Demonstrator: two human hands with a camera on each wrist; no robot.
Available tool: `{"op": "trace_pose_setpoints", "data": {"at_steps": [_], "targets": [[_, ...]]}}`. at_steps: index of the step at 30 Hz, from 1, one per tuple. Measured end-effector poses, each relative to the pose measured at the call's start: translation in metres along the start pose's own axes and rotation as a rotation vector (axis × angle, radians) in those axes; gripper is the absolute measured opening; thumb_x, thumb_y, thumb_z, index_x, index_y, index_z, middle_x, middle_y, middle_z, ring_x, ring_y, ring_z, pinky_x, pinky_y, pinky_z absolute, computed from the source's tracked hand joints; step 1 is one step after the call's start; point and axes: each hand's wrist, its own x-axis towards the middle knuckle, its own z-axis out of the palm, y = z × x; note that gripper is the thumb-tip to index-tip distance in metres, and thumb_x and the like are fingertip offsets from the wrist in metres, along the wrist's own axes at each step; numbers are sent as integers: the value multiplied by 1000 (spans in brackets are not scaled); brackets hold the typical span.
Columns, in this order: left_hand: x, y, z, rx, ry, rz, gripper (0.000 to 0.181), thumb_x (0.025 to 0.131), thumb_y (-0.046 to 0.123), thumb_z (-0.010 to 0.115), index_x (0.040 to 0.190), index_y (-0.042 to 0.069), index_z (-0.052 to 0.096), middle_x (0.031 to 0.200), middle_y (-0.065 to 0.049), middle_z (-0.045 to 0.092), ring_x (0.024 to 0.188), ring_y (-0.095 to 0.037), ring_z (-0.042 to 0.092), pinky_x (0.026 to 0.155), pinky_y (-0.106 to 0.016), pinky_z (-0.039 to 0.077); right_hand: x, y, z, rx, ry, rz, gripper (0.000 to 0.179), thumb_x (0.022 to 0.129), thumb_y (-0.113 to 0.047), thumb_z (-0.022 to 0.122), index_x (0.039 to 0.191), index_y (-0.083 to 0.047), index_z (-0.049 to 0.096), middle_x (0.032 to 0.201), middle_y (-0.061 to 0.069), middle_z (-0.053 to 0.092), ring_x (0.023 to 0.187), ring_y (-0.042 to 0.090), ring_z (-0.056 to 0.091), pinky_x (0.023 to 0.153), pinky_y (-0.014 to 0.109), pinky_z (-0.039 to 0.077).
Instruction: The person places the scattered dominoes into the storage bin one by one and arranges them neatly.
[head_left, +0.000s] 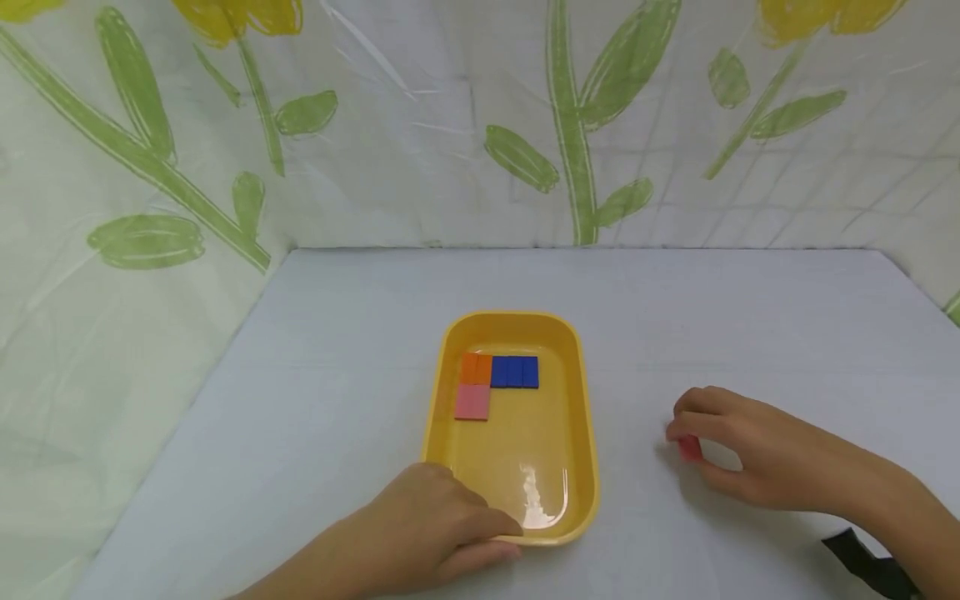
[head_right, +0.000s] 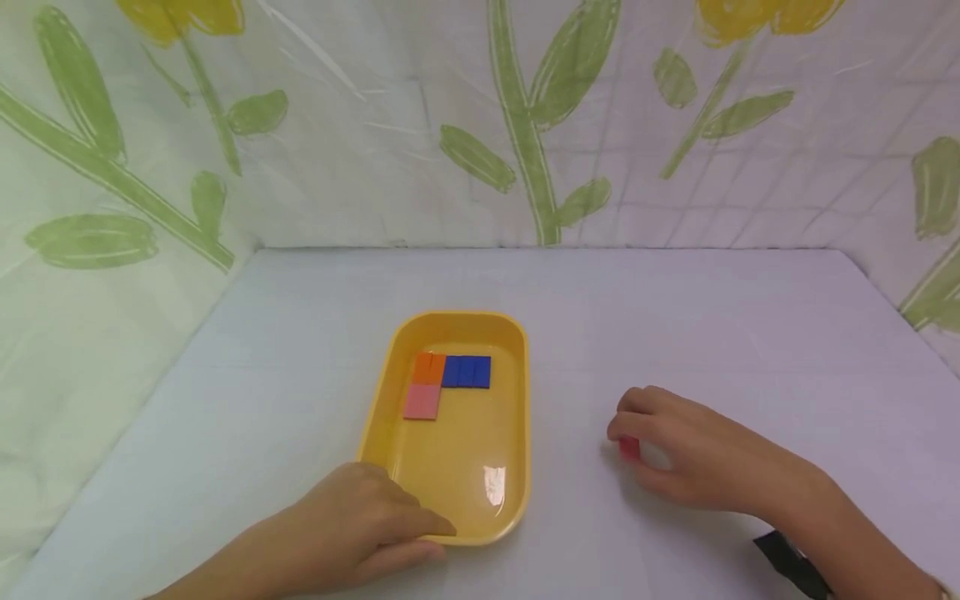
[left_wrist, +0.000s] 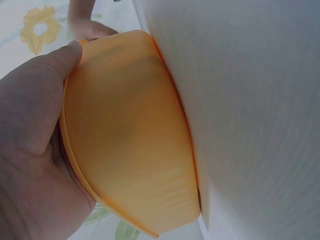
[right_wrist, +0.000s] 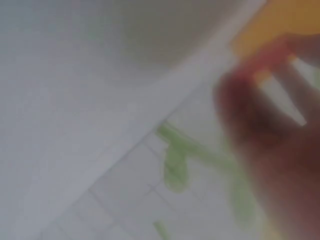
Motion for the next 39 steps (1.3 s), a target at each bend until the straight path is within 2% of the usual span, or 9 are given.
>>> {"op": "trace_pose_setpoints", "data": {"at_steps": [6, 10, 14, 18, 21, 23, 28, 32, 39], "targets": [[0, 0, 0, -1, -5, -3, 20, 102, 40, 58, 93, 28, 71, 67, 20, 53, 56, 5, 42, 53, -11, 28, 24, -12, -7, 14, 69, -98, 35, 78, -6, 75, 100, -30, 64, 107, -16, 54, 91, 3, 51, 81, 11, 40], [0, 0, 0, 2, 1, 0, 20, 102, 40, 58, 92, 28, 70, 67, 20, 53, 55, 5, 41, 53, -11, 28, 39, -18, -10, 21, 107, -172, 8, 95, -23, 62, 101, -26, 65, 108, -13, 56, 93, 4, 53, 82, 13, 42], [0, 0, 1, -2, -6, 3, 20, 102, 40, 58, 93, 28, 71, 67, 20, 53, 56, 4, 42, 53, -11, 28, 53, -25, -14, 5, 121, -206, 25, 102, -37, 46, 101, -22, 66, 108, -11, 57, 96, 3, 54, 82, 14, 45], [0, -1, 0, -7, -23, 1, 20, 102, 40, 57, 94, 28, 71, 69, 20, 55, 57, 4, 44, 54, -11, 29, 69, -32, -16, 17, 166, -269, 21, 102, -34, 49, 102, -19, 64, 109, -8, 58, 97, 5, 55, 82, 15, 46], [0, -1, 0, -18, -32, -7, 22, 103, 41, 56, 95, 28, 72, 69, 20, 56, 57, 4, 45, 54, -11, 30, 83, -37, -15, 47, 180, -315, 13, 100, -27, 57, 103, -17, 63, 110, -5, 59, 97, 10, 56, 82, 18, 47], [0, -1, 0, -29, -41, -15, 23, 103, 41, 56, 96, 27, 72, 69, 20, 56, 57, 4, 45, 55, -10, 30, 92, -40, -13, 50, 169, -330, 9, 96, -23, 66, 103, -17, 63, 110, -5, 60, 97, 11, 56, 81, 20, 48], [0, 0, 1, -41, -67, -33, 23, 103, 40, 55, 98, 27, 73, 70, 20, 58, 57, 4, 46, 54, -9, 29, 110, -49, -2, 47, 110, -401, 26, 83, -10, 81, 102, -15, 63, 109, 1, 60, 95, 15, 58, 79, 22, 51], [1, 0, 1, -25, -72, -32, 22, 103, 40, 56, 101, 27, 74, 70, 19, 59, 57, 3, 47, 54, -9, 28, 120, -55, 10, 16, 56, -432, 25, 83, -10, 82, 99, -14, 63, 106, 2, 61, 93, 15, 57, 77, 22, 51], [2, 0, 0, -42, -64, -30, 24, 103, 40, 55, 100, 27, 74, 69, 20, 59, 56, 4, 46, 53, -8, 27, 133, -64, 28, -14, -99, -397, 12, 91, -15, 76, 94, -16, 64, 96, -3, 60, 88, 12, 54, 76, 18, 47]]}}
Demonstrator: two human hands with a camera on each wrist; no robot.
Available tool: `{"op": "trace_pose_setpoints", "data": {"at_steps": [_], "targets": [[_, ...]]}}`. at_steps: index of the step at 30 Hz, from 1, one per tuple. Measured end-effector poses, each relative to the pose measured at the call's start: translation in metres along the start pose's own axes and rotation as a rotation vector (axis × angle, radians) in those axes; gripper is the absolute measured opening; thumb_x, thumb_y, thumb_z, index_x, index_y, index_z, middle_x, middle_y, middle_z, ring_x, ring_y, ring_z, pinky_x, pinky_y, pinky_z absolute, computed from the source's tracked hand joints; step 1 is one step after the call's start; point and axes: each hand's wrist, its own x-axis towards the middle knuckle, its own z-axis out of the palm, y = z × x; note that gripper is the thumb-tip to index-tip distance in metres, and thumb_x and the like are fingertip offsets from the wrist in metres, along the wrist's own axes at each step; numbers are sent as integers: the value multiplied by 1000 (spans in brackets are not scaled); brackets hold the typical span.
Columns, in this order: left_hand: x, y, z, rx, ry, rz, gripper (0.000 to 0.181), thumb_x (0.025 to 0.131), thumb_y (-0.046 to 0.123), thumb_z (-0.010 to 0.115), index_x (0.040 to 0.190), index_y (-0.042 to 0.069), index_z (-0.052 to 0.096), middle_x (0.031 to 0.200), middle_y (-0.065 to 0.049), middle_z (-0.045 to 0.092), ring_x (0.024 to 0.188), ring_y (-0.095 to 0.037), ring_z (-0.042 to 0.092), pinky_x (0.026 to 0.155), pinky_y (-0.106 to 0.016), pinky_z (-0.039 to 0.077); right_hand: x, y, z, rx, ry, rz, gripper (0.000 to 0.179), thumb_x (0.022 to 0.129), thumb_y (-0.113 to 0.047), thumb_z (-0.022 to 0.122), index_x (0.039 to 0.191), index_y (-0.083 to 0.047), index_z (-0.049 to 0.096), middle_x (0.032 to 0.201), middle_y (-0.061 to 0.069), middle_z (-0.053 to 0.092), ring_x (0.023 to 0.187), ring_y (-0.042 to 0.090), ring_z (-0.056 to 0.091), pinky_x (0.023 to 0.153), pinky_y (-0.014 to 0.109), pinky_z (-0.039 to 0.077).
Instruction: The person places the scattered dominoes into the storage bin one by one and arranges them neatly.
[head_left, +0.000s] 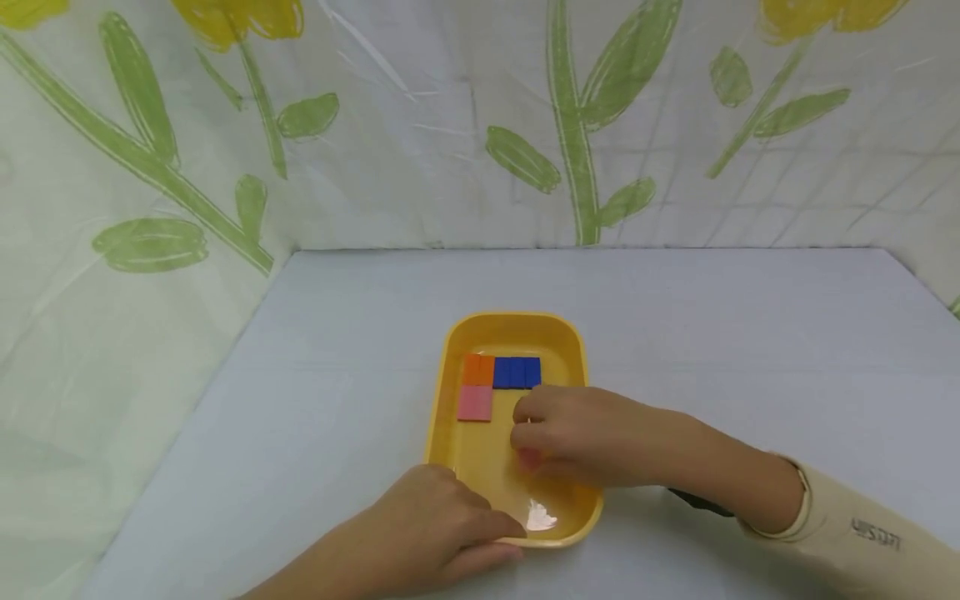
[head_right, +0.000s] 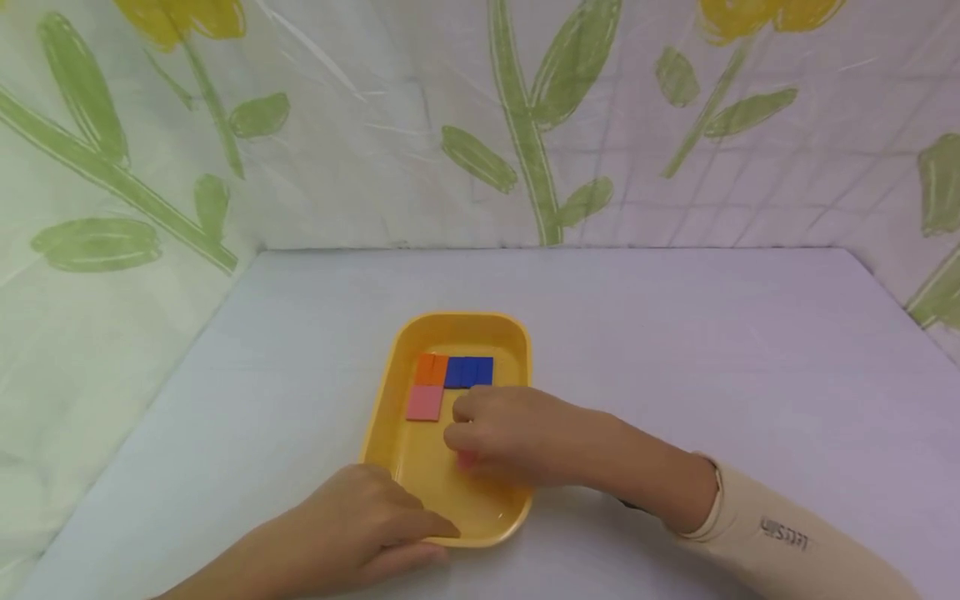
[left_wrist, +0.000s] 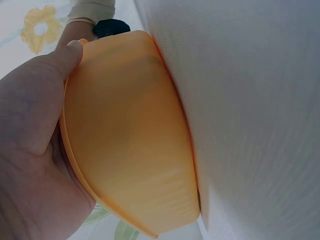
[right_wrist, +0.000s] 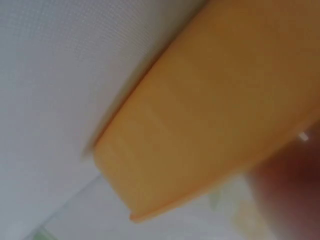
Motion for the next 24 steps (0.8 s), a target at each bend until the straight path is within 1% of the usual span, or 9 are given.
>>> {"op": "trace_pose_setpoints", "data": {"at_steps": [3, 8, 15, 17, 20, 22, 24], "targets": [[0, 0, 1, 8, 15, 17, 23, 103, 40, 55, 99, 27, 73, 71, 21, 60, 56, 4, 46, 54, -8, 28, 6, 1, 7, 14, -55, -5, 10, 92, -14, 74, 92, -16, 64, 91, -6, 58, 83, 10, 52, 74, 17, 45], [-2, -1, 2, 16, 26, 24, 21, 103, 40, 56, 99, 28, 72, 73, 22, 59, 57, 4, 47, 55, -8, 28, 15, 2, 18, 10, -86, -18, 11, 93, -15, 70, 85, -16, 62, 82, -8, 51, 76, 8, 48, 68, 16, 40], [-1, -2, 3, 26, 47, 34, 20, 103, 39, 57, 98, 28, 72, 70, 21, 57, 56, 4, 46, 55, -8, 28, 28, -2, 23, -6, -166, 58, 12, 96, -17, 66, 85, -16, 61, 79, -8, 46, 74, 9, 45, 63, 17, 37], [-1, -2, 3, 20, 47, 35, 20, 103, 39, 57, 98, 27, 73, 71, 22, 58, 56, 4, 47, 55, -8, 28, 29, -4, 24, -21, -170, 72, 12, 96, -18, 67, 85, -16, 62, 80, -8, 47, 74, 9, 45, 63, 16, 37], [-1, -2, 3, 12, 48, 36, 21, 103, 39, 56, 98, 27, 73, 73, 22, 60, 56, 4, 47, 55, -8, 28, 26, -6, 24, -38, -142, 64, 12, 96, -21, 68, 85, -17, 63, 82, -7, 49, 74, 9, 46, 63, 16, 38], [-1, -2, 3, -3, 40, 31, 23, 103, 39, 55, 98, 27, 73, 75, 22, 62, 57, 4, 48, 55, -7, 28, 21, -7, 23, -29, -120, 31, 11, 94, -20, 69, 86, -18, 64, 85, -7, 52, 76, 9, 47, 65, 16, 40], [0, -2, 3, -20, 32, 25, 24, 104, 39, 54, 96, 26, 72, 74, 21, 61, 57, 5, 47, 54, -7, 27, 16, -8, 20, 22, -107, -17, 8, 93, -17, 70, 87, -18, 64, 88, -8, 55, 79, 7, 49, 69, 13, 41]]}}
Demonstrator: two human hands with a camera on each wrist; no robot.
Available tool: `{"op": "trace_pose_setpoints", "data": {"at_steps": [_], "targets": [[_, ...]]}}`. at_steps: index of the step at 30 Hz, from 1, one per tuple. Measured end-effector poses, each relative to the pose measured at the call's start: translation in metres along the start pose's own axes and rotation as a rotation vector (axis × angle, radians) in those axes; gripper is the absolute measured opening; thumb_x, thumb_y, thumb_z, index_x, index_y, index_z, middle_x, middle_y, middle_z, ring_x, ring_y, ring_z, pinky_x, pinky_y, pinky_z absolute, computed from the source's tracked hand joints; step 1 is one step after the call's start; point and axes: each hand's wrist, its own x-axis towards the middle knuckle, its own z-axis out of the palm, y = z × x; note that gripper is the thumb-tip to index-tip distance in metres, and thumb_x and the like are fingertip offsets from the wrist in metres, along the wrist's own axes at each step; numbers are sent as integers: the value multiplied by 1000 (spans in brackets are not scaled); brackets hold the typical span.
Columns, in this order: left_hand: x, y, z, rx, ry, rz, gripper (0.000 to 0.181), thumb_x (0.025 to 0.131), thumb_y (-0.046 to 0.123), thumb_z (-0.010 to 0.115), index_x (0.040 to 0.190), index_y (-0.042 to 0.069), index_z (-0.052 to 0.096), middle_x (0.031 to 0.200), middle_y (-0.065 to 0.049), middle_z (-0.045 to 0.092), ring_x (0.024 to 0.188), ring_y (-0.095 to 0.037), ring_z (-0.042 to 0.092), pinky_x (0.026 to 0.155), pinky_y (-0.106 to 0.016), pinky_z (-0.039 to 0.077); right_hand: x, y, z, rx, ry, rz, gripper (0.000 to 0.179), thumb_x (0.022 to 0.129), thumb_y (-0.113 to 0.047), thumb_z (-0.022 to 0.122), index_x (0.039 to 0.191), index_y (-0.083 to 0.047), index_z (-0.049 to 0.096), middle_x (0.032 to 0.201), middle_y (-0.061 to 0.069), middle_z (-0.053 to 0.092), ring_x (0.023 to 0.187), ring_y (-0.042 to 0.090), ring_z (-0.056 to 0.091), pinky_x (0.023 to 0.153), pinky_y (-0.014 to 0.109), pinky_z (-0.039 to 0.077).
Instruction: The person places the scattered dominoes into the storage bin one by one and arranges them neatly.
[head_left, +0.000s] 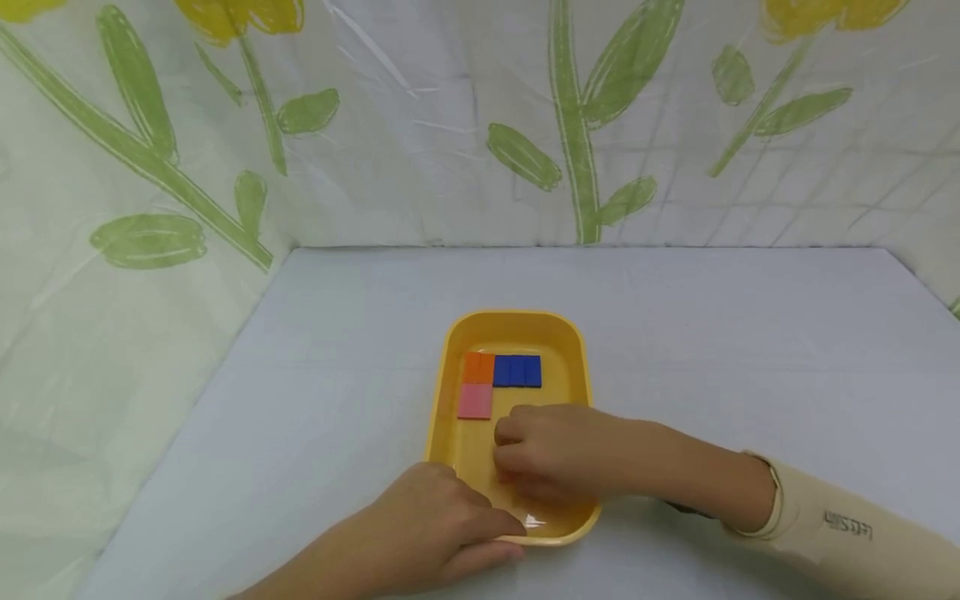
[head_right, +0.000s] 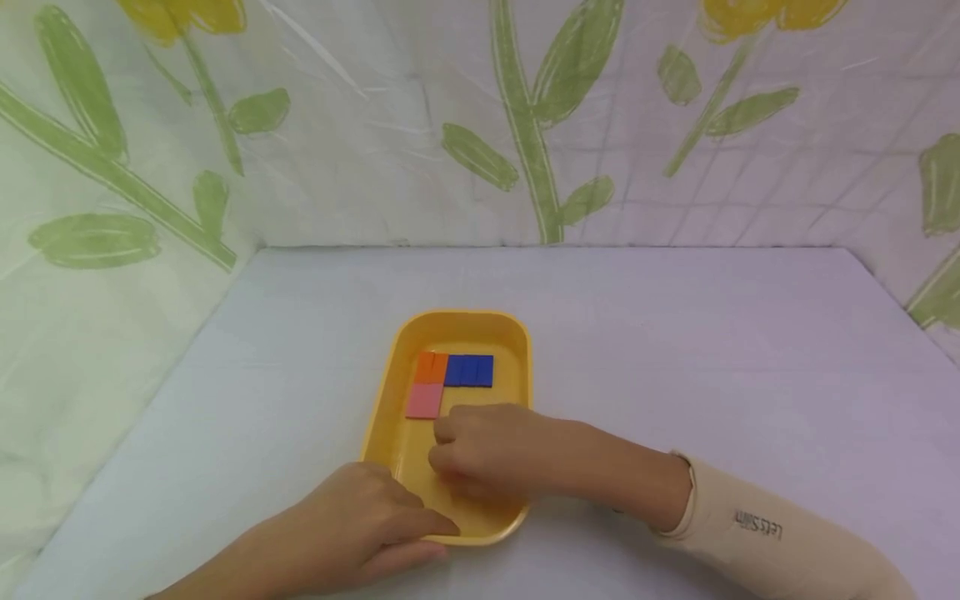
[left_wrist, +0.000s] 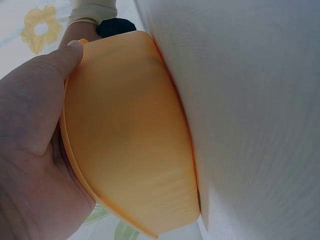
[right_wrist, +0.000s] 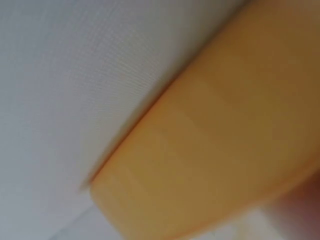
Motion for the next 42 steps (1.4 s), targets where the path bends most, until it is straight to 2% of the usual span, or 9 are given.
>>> {"op": "trace_pose_setpoints", "data": {"at_steps": [5, 7, 10, 16, 22, 34, 42], "targets": [[0, 0, -2, -3, 4, -2, 26, 104, 39, 53, 90, 26, 69, 66, 20, 51, 53, 5, 40, 51, -8, 24, -7, -3, -7, 142, -27, -105, 11, 90, -7, 69, 94, -16, 65, 98, -8, 61, 88, 4, 52, 80, 9, 40], [0, 0, -2, 10, 13, 1, 25, 104, 39, 54, 89, 26, 69, 66, 20, 50, 53, 5, 39, 50, -9, 23, -7, -3, -8, 152, -37, -114, 11, 90, -6, 68, 97, -15, 66, 101, -7, 63, 93, 4, 55, 84, 10, 41], [0, 1, -1, 26, 17, 1, 24, 103, 39, 55, 93, 26, 71, 69, 21, 56, 54, 5, 43, 51, -8, 25, -8, -3, -7, 112, -28, -112, 11, 90, -8, 69, 99, -13, 68, 106, -4, 66, 103, 7, 58, 91, 14, 43], [1, 1, 0, 10, -10, -20, 26, 104, 41, 53, 98, 26, 74, 76, 21, 64, 56, 4, 50, 53, -7, 28, -8, -1, -5, 2, -18, -59, 8, 88, -11, 71, 96, -11, 69, 112, 1, 67, 110, 14, 61, 96, 21, 45], [0, 1, 0, 32, 19, 3, 21, 103, 40, 56, 97, 27, 72, 75, 22, 62, 56, 4, 48, 52, -8, 27, -8, 2, -4, -42, -18, 14, 7, 92, -14, 69, 97, -11, 69, 115, 3, 68, 112, 16, 61, 96, 25, 47], [0, 2, 0, 82, 30, 18, 17, 102, 39, 59, 97, 28, 71, 71, 22, 58, 55, 3, 44, 53, -10, 26, -5, 8, -4, -50, -49, 78, 12, 94, -21, 69, 99, -11, 69, 125, 9, 64, 118, 20, 59, 97, 29, 47], [0, 2, 0, 80, 26, 9, 18, 102, 41, 58, 95, 29, 70, 67, 23, 54, 54, 4, 39, 52, -10, 24, -5, 9, -4, -38, -51, 104, 14, 94, -23, 69, 99, -10, 69, 125, 9, 63, 116, 20, 58, 97, 29, 47]]}}
